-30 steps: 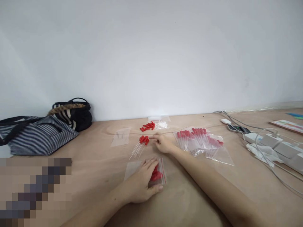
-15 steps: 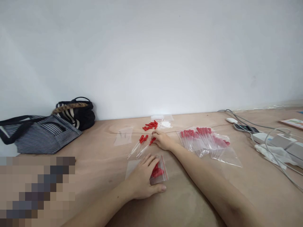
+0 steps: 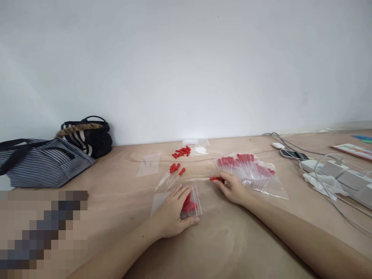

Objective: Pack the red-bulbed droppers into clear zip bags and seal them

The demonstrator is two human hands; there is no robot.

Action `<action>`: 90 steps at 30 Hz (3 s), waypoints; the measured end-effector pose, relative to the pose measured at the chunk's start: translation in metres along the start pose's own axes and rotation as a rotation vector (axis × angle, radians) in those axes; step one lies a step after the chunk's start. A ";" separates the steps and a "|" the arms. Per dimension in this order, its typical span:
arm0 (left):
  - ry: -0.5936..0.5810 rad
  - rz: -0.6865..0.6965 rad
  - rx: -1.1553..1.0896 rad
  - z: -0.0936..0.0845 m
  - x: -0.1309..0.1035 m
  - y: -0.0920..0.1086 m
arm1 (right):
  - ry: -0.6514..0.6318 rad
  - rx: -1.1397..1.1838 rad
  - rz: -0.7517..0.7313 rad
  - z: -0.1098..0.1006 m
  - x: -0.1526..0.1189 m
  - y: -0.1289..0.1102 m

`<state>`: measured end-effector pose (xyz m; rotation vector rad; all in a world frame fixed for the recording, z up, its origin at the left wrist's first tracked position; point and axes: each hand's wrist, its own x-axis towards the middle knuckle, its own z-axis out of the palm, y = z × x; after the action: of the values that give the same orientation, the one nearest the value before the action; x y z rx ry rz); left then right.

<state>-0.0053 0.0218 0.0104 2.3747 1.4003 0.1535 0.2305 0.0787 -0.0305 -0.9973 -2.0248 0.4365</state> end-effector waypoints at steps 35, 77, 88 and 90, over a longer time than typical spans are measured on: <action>0.006 -0.014 -0.331 0.001 -0.003 0.011 | -0.178 -0.013 -0.058 -0.021 -0.017 -0.012; 0.109 0.266 -0.339 0.011 -0.005 0.021 | -0.479 0.170 -0.040 -0.007 0.000 -0.042; 0.320 0.179 -0.248 0.023 0.000 0.012 | -0.354 -0.079 0.090 -0.064 0.007 -0.003; 0.364 0.149 -0.241 0.023 0.001 0.010 | -0.315 -0.127 0.124 -0.062 0.006 -0.003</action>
<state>0.0097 0.0129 -0.0072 2.3222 1.2640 0.7835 0.2761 0.0783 0.0117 -1.1973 -2.3010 0.5665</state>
